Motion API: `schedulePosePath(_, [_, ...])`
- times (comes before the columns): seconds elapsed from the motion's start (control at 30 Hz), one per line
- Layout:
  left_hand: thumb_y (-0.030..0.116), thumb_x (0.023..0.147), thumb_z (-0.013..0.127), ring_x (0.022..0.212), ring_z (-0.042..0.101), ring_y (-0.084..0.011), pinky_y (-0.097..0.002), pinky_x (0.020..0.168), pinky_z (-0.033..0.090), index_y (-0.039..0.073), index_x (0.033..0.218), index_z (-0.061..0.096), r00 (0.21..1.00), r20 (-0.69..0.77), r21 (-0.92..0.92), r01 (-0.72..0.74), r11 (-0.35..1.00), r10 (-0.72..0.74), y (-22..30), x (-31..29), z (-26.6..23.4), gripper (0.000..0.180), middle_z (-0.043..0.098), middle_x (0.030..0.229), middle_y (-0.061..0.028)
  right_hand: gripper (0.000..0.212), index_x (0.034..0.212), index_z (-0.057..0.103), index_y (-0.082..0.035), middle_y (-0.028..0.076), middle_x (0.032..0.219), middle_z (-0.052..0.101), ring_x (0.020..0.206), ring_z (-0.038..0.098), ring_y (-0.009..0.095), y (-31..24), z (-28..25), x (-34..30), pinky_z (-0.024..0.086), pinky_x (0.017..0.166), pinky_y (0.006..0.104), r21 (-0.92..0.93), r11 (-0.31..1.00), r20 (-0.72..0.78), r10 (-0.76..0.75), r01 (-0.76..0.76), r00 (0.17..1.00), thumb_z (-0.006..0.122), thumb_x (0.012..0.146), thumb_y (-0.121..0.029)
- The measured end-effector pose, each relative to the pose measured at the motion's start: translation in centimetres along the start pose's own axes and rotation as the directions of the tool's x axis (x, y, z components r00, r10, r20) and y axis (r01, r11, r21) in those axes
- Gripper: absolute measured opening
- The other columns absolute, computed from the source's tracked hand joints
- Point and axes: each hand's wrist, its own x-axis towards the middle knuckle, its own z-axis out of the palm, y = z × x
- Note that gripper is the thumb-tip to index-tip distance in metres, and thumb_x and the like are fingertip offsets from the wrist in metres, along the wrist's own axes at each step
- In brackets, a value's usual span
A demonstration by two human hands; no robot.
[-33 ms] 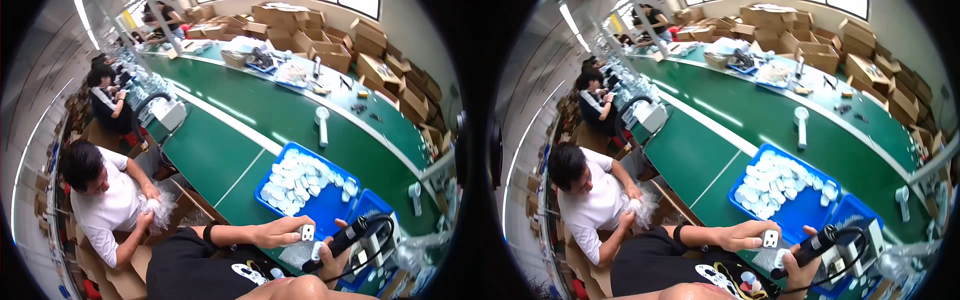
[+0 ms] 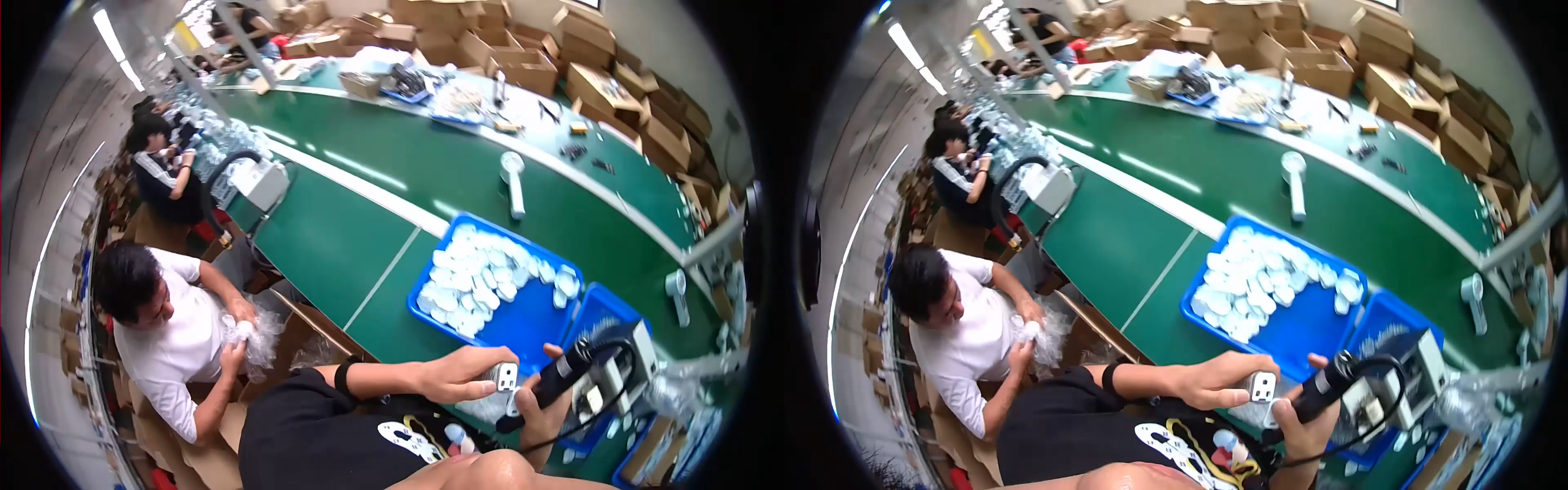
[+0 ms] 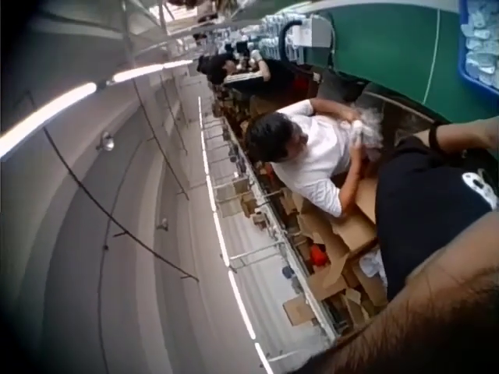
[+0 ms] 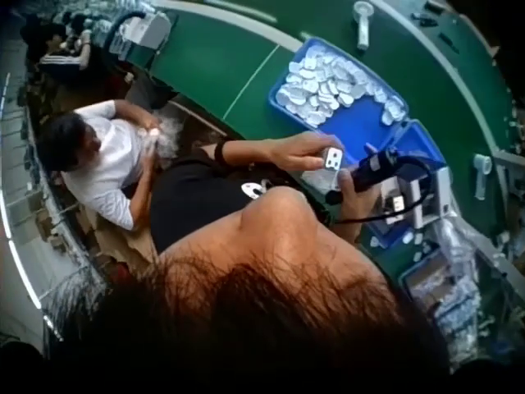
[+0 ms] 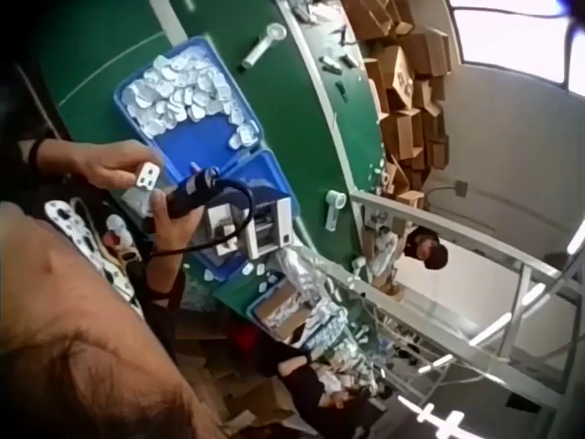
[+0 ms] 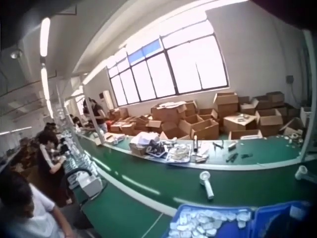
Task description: The person picks up a white plastic component from a blue tray, fits it onto a handheld device, and drives a screw into it using a power screwdriver before repeating the process.
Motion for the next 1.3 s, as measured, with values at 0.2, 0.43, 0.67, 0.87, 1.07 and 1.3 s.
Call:
schedulePosePath(0.2, [0.052,0.084,0.069,0.072,0.059,-0.0336,-0.0389,0.064,0.047,-0.002,0.107,0.057,0.981,0.121,0.290,-0.182,0.939,0.153,-2.4,3.7,6.3,0.059,0.056,0.083,-0.0152,0.062,0.122,0.050,-0.002,-0.001,0.073,0.057,0.056,0.052,0.007,0.8,-2.6,-4.6,0.041,0.052,0.0198,0.189,0.969,-0.312,0.213,-0.160,0.926,0.088,0.077,-0.021])
schedulePosePath(0.43, [0.051,0.083,0.072,0.070,0.058,-0.0324,-0.0390,0.063,0.046,0.000,0.104,0.058,0.959,0.225,0.143,-0.210,0.967,0.175,-4.5,6.1,9.7,0.057,0.056,0.080,-0.0133,0.068,0.120,0.048,-0.001,-0.002,0.070,0.053,0.063,0.053,0.008,0.7,-4.6,-6.6,0.041,0.059,0.0204,0.168,0.981,-0.478,0.170,-0.101,0.861,0.090,0.074,-0.029])
schedulePosePath(0.67, [0.056,0.080,0.073,0.068,0.060,-0.0304,-0.0383,0.060,0.047,0.000,0.103,0.058,0.917,0.350,0.204,-0.272,0.940,0.190,-5.6,5.2,11.7,0.063,0.058,0.079,-0.0124,0.070,0.119,0.048,-0.003,0.001,0.074,0.055,0.064,0.055,0.010,3.5,-5.4,-7.1,0.045,0.062,0.0221,-0.055,0.994,-0.489,0.054,-0.092,0.871,0.091,0.073,-0.034])
schedulePosePath(0.87, [0.057,0.081,0.073,0.066,0.062,-0.0289,-0.0382,0.059,0.049,0.000,0.102,0.058,0.982,0.038,0.275,-0.190,0.943,0.187,-8.6,3.7,11.4,0.062,0.060,0.079,-0.0119,0.062,0.114,0.045,-0.007,0.007,0.074,0.057,0.053,0.054,0.016,-2.0,-6.3,-2.2,0.049,0.053,0.0313,-0.301,0.810,-0.597,-0.572,0.504,0.563,0.073,0.085,-0.054])
schedulePosePath(1.07, [0.057,0.081,0.072,0.065,0.061,-0.0283,-0.0380,0.058,0.049,0.000,0.102,0.057,0.978,0.038,0.264,-0.208,0.942,0.206,-9.5,4.2,11.0,0.063,0.061,0.078,-0.0117,0.064,0.118,0.042,-0.008,0.006,0.073,0.057,0.052,0.053,0.016,-1.4,-8.5,1.2,0.048,0.051,0.0308,-0.470,0.831,-0.593,-0.547,0.298,0.591,0.067,0.088,-0.060])
schedulePosePath(1.3, [0.062,0.078,0.072,0.064,0.061,-0.0275,-0.0365,0.057,0.049,0.000,0.101,0.058,0.974,0.085,0.243,-0.224,0.944,0.209,-9.5,5.0,11.1,0.067,0.060,0.078,-0.0110,0.063,0.133,0.039,-0.009,0.011,0.087,0.059,0.065,0.059,0.020,-5.8,-6.6,-2.6,0.051,0.060,0.0390,0.140,0.805,-0.382,-0.493,0.577,0.781,0.065,0.093,-0.050])
